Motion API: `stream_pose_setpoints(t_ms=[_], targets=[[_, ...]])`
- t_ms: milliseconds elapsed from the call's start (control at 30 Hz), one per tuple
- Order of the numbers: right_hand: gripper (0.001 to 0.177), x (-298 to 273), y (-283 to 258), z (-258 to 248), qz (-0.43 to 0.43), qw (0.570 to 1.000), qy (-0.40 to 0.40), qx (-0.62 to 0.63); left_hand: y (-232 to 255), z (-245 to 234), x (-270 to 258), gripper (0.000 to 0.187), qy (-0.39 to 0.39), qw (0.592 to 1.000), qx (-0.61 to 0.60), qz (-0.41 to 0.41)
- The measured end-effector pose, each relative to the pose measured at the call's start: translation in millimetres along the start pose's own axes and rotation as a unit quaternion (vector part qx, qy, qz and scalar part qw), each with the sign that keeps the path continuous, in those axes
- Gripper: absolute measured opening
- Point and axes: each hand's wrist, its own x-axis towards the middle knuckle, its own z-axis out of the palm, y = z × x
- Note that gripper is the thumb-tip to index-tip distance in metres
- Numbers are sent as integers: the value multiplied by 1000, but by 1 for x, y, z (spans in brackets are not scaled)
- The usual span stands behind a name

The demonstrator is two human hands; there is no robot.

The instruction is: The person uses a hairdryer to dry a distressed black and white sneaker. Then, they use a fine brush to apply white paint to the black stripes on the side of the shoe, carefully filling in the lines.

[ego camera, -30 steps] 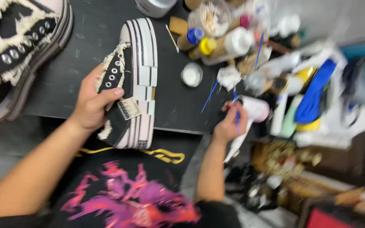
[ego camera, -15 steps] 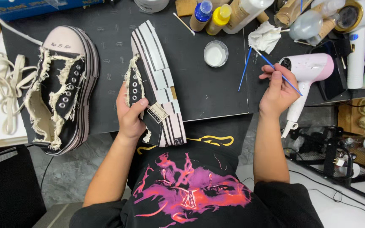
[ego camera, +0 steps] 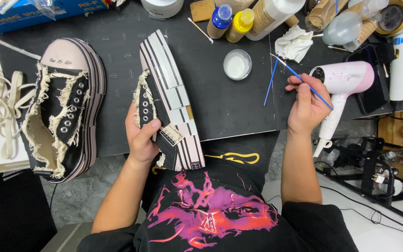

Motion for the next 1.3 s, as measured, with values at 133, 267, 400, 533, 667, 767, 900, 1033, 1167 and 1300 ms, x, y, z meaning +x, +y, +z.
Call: stream_pose_setpoints(t_ms=[133,267,400,533,667,767,900,1033,1167,1300], targets=[[17,0,-9,8,-20,1000,-24,2,0,-1,0,69,0,1000,0,0],[17,5,-15,18,-39,998,-41,11,-1,-2,1,70,5,1000,6,1],[18,18,-10,28,-91,993,-67,-28,0,-1,1,71,3,1000,5,-1],[17,32,-6,34,-103,994,-20,-13,1,1,1,73,6,1000,5,-3],[16,38,-7,43,-104,992,73,27,2,2,2,76,15,1000,16,-2],[20,36,-16,44,-117,984,127,33,0,0,0,76,22,999,23,-3],[12,27,-33,53,-121,972,62,-191,0,0,1,75,26,999,42,6],[31,17,-42,63,-100,893,-49,-437,-1,0,2,74,22,999,42,6],[37,6,-42,55,-50,894,-79,-439,-2,0,0,73,23,999,39,5],[38,-4,-44,50,-18,893,-61,-446,0,0,1,72,21,999,36,2]])
